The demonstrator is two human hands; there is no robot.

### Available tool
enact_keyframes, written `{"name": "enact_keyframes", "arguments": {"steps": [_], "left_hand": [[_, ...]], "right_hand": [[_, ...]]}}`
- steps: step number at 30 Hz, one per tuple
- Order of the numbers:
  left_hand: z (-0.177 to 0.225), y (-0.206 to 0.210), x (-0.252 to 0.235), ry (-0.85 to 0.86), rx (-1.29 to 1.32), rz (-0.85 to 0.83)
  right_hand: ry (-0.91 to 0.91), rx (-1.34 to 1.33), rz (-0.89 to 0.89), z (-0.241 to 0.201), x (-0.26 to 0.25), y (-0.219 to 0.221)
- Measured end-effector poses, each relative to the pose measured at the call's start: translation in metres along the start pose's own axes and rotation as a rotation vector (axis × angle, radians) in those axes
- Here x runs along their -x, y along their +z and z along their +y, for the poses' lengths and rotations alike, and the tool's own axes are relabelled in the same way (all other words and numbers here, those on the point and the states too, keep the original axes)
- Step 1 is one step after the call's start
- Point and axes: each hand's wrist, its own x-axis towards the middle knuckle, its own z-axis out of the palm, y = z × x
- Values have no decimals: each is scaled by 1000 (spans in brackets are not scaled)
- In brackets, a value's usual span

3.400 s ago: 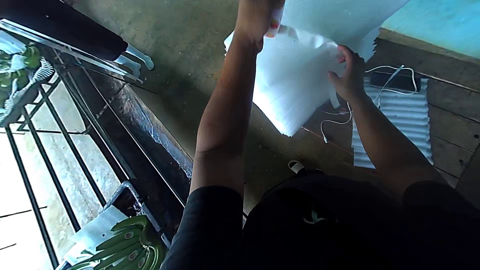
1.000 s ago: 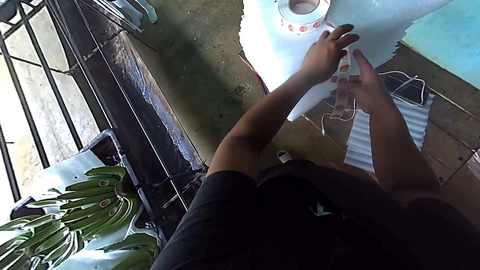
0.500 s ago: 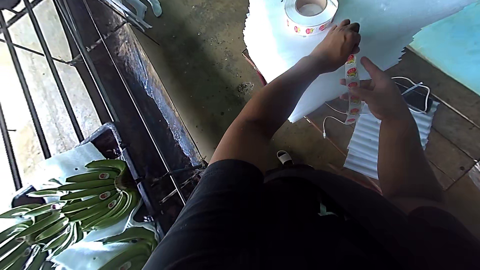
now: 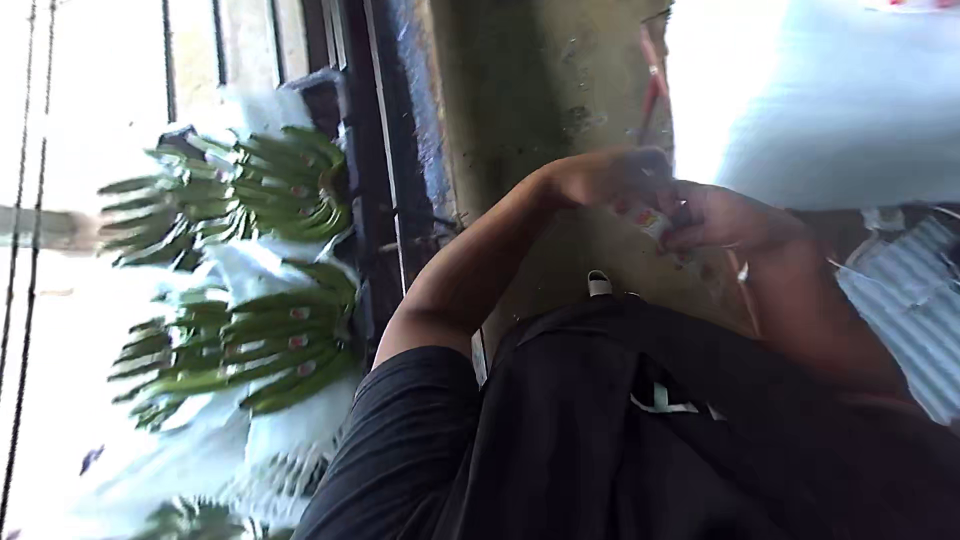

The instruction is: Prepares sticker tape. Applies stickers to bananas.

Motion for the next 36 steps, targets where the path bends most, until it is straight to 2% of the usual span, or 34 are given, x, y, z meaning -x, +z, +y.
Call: {"name": "enact_keyframes", "arguments": {"steps": [3, 5, 7, 9, 11, 13, 15, 17, 20, 21, 23, 26, 29, 33, 36], "left_hand": [[-33, 9, 96, -7, 304, 207], [-46, 24, 156, -6, 371, 479], [-56, 41, 216, -55, 320, 780], [-67, 63, 275, -90, 269, 1083], [-87, 89, 333, -71, 288, 1388], [-106, 121, 391, -53, 326, 1594], [-119, 154, 449, -79, 296, 1633], [-121, 183, 506, -174, 201, 1553], [-125, 210, 569, -232, 183, 1480], [-127, 217, 582, -238, 188, 1500], [-135, 227, 599, -287, 79, 1645], [-154, 248, 607, -461, -244, 1814], [-159, 270, 609, -629, -351, 1794], [-160, 286, 608, -748, -393, 1813], [-154, 301, 609, -813, -309, 1828]], "right_hand": [[-53, 95, -129, -6, -66, 32], [-80, 239, -145, -11, -108, 72], [-114, 345, -170, -6, -145, 120], [-239, 489, -146, 9, -176, 173], [-460, 631, -79, 28, -201, 233], [-565, 625, -89, 42, -214, 304], [-631, 577, -194, 58, -227, 371], [-644, 588, -345, 69, -248, 427], [-338, 545, -556, 74, -274, 496], [-241, 515, -588, 77, -277, 516], [-136, 476, -601, 81, -284, 548], [-99, 407, -534, 94, -290, 575], [-89, 413, -571, 102, -297, 590], [-160, 574, -744, 108, -302, 603], [-302, 702, -960, 109, -311, 614]]}}
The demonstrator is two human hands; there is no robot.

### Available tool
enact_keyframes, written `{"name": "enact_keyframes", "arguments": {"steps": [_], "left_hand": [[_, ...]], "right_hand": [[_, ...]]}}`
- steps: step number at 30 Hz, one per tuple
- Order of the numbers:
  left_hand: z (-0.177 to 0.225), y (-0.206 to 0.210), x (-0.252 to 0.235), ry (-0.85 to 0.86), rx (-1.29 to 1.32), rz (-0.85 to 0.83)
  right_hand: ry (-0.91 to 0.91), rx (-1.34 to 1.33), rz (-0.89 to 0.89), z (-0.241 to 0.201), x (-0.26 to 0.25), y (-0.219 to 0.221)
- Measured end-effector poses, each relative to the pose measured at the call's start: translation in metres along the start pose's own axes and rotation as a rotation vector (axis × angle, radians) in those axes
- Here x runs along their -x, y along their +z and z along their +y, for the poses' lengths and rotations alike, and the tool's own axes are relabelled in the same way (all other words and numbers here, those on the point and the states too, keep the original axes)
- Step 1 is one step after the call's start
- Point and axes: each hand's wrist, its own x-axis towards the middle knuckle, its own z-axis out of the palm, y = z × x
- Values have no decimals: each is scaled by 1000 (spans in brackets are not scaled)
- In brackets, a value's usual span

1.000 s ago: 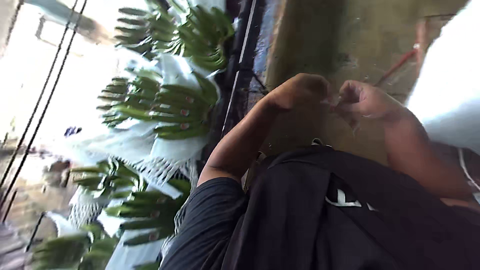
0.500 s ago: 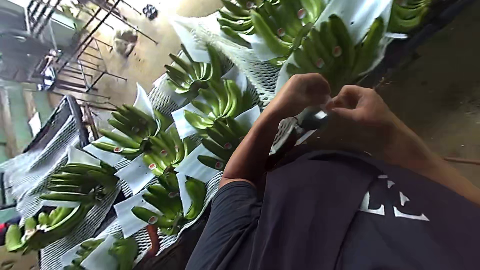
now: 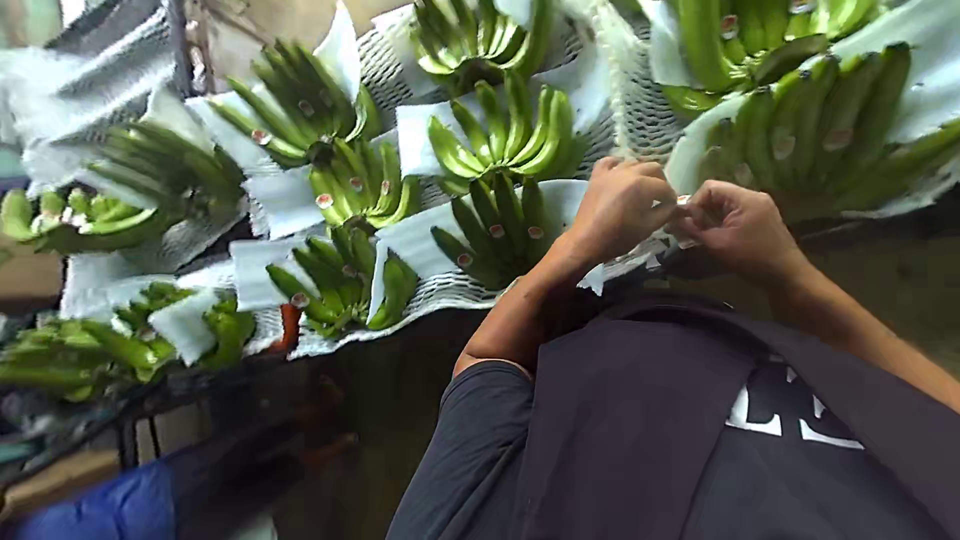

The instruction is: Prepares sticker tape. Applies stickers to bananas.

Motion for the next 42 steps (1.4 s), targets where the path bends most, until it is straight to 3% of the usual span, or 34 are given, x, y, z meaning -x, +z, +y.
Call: {"name": "enact_keyframes", "arguments": {"steps": [4, 8, 10, 12, 14, 16, 19, 23, 27, 28, 30, 32, 33, 37, 42], "left_hand": [[-11, -25, 20, -193, 310, -13], [-60, -71, 37, -515, 602, 204], [-110, -101, 33, -621, 350, 359], [-173, -122, 26, -648, -104, 319], [-226, -127, 23, -493, -465, 158], [-266, -123, 21, -212, -699, 67], [-292, -110, 18, 88, -779, -40], [-304, -96, 25, 216, -733, -160], [-284, -112, 20, -22, -533, -362], [-273, -119, 16, -64, -435, -327], [-243, -132, 9, -65, -171, -48], [-207, -138, 3, 25, -5, 185], [-191, -138, 1, 76, 5, 216], [-171, -123, -4, 225, -328, 291], [-179, -112, -1, 427, -435, 458]], "right_hand": [[-271, 20, -251, 2, -32, 2], [-221, -123, -366, -13, -59, 17], [-120, -250, -343, -18, -71, 22], [-35, -356, -267, -25, -86, 31], [25, -412, -186, -34, -100, 41], [53, -447, -113, -42, -117, 52], [123, -492, -10, -51, -141, 69], [235, -513, 107, -59, -165, 87], [306, -508, 171, -58, -181, 103], [311, -489, 175, -56, -183, 106], [313, -465, 185, -55, -189, 111], [323, -439, 171, -55, -192, 116], [325, -436, 155, -56, -192, 119], [363, -480, 105, -64, -191, 124], [582, -894, 114, -64, -184, 117]]}}
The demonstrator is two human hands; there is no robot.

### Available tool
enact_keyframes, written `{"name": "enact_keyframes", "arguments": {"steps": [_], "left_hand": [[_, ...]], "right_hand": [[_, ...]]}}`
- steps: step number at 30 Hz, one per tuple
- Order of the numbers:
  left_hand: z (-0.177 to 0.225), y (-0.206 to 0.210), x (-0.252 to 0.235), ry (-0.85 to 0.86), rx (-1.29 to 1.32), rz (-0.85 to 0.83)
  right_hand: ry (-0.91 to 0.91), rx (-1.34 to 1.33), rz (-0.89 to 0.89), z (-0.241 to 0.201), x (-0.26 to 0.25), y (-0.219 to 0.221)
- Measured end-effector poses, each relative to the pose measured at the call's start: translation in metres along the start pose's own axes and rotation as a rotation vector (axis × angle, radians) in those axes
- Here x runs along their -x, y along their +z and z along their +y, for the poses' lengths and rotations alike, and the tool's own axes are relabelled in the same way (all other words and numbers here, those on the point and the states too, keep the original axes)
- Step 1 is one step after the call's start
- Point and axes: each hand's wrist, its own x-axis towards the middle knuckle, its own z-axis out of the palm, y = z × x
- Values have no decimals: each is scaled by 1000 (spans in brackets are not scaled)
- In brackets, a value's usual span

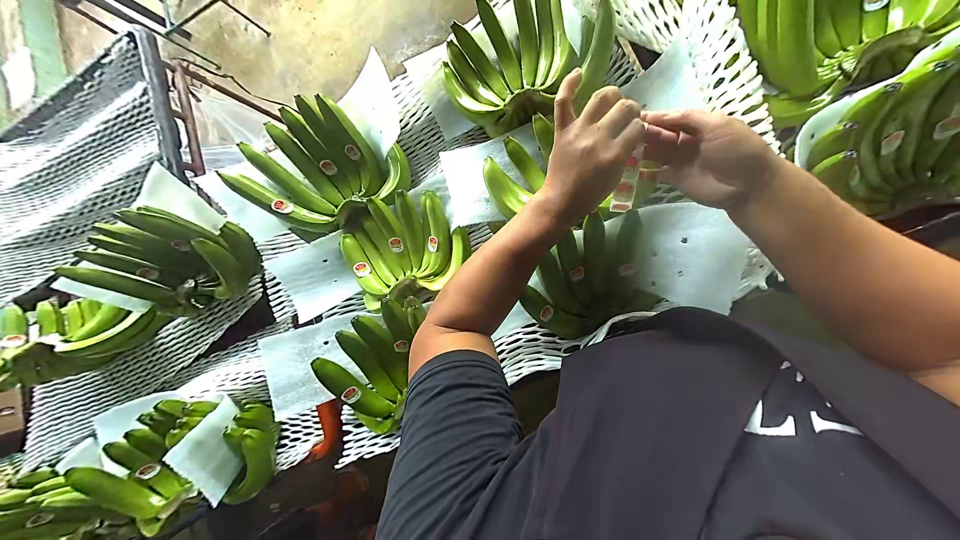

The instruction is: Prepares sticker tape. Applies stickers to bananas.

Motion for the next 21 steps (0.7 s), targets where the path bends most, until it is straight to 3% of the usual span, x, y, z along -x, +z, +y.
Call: {"name": "enact_keyframes", "arguments": {"steps": [5, 10, 16, 18, 21], "left_hand": [[-13, -4, -6, -143, 417, 28], [3, -6, -19, -114, 293, -93], [6, 3, -10, 97, 115, 112], [3, 5, -7, 126, 199, 137], [-5, 1, -10, -139, 610, -29]], "right_hand": [[-59, -135, 136, -5, -1, -5], [-163, -84, 54, -17, 9, 4], [-67, -279, 41, -19, 16, 8], [-54, -306, 63, -17, 16, 6], [-210, -199, 245, -13, 9, -9]]}}
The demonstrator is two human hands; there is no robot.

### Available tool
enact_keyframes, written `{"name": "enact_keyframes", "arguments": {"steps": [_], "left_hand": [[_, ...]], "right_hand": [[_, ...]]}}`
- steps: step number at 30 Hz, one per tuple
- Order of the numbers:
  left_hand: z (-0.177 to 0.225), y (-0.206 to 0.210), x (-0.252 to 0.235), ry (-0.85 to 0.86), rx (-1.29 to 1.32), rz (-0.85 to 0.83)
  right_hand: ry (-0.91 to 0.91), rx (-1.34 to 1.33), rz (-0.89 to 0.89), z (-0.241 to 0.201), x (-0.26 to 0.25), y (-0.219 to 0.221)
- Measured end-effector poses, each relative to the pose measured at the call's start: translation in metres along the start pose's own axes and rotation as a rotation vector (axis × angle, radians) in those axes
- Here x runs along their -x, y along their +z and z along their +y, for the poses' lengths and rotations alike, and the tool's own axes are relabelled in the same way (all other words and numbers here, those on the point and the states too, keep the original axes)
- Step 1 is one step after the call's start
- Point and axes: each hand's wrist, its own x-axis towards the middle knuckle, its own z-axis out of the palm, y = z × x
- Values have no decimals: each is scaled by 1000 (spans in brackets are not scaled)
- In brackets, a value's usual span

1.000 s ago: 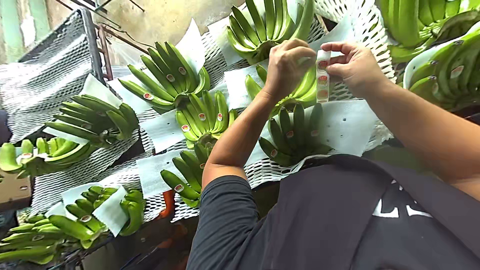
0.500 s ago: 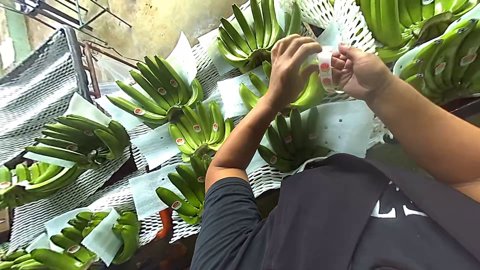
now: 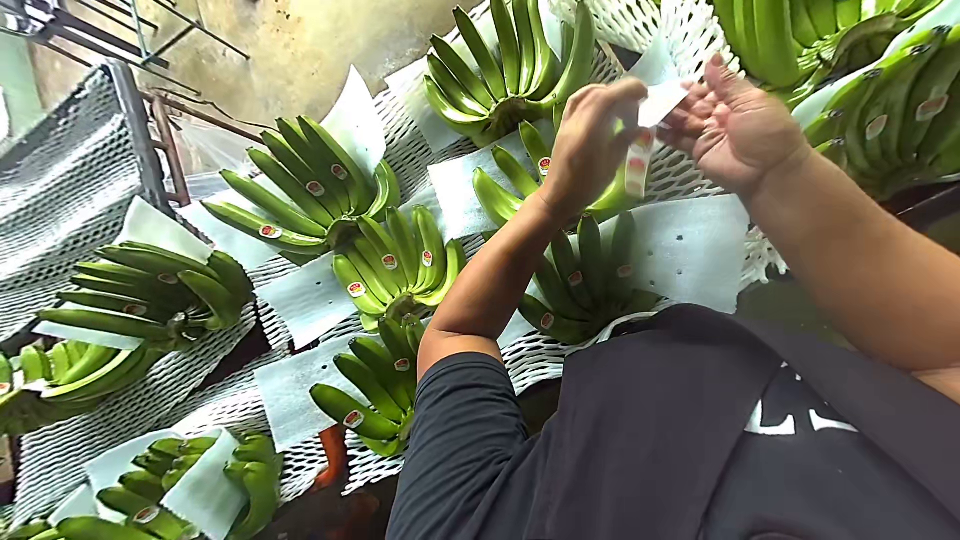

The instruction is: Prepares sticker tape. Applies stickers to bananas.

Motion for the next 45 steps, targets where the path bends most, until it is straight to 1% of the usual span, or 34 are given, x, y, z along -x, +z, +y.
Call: {"name": "enact_keyframes", "arguments": {"steps": [1, 2, 3, 4, 5, 7, 9, 10, 11, 14, 15, 16, 18, 20, 22, 24, 26, 29, 31, 32, 33, 34, 36, 37, 38, 39, 41, 43, 45], "left_hand": [[-4, -7, -6, -157, 76, -119], [-13, -11, -10, -289, 96, -265], [-25, -11, -11, -376, 59, -415], [-39, -7, -10, -417, -16, -550], [-53, -1, -7, -423, -81, -657], [-67, 13, -2, -412, -180, -790], [-74, 24, 2, -366, -291, -804], [-75, 27, 2, -353, -335, -780], [-76, 28, 3, -342, -357, -721], [-82, 12, 1, -341, -349, -435], [-84, -1, -2, -384, -328, -365], [-83, -17, -7, -476, -292, -338], [-79, -50, -11, -731, -156, -402], [-75, -74, -2, -924, -78, -508], [-67, -86, 8, -1073, -165, -643], [-58, -86, 23, -1142, -337, -762], [-46, -78, 35, -1147, -568, -859], [-31, -64, 40, -1165, -822, -944], [-25, -57, 32, -1131, -917, -921], [-23, -58, 28, -1064, -900, -854], [-19, -60, 23, -956, -812, -745], [-13, -62, 18, -815, -668, -608], [3, -55, 9, -504, -307, -350], [12, -48, 6, -376, -186, -278], [21, -40, 2, -271, -154, -246], [26, -34, -1, -173, -197, -231], [26, -21, -1, -15, -367, -186], [22, -13, 2, 87, -482, -124], [21, -8, 5, 148, -536, -85]], "right_hand": [[-81, 16, 64, -1, -5, -7], [-148, 23, 116, -5, -8, -15], [-199, 33, 154, -9, -9, -21], [-243, 55, 178, -13, -7, -26], [-284, 80, 190, -19, -4, -28], [-350, 141, 188, -25, 0, -32], [-409, 179, 176, -26, 2, -35], [-430, 203, 167, -25, 2, -35], [-445, 229, 147, -24, 3, -35], [-478, 293, 34, -23, 6, -34], [-501, 326, -1, -22, 8, -33], [-525, 364, -28, -21, 8, -32], [-528, 423, -66, -17, 9, -30], [-494, 447, -100, -14, 8, -26], [-458, 449, -124, -12, 8, -20], [-415, 460, -149, -10, 9, -14], [-368, 478, -172, -7, 9, -9], [-304, 497, -180, -3, 6, -2], [-268, 477, -168, 1, 3, 2], [-251, 464, -160, 2, 2, 4], [-240, 454, -152, 2, 1, 6], [-235, 445, -145, 2, 0, 8], [-229, 432, -126, 3, -2, 10], [-216, 420, -117, 5, -2, 12], [-203, 406, -108, 7, -3, 14], [-187, 394, -99, 7, -2, 16], [-166, 388, -85, 9, -1, 21], [-164, 386, -74, 12, -1, 22], [-149, 355, -63, 14, -1, 21]]}}
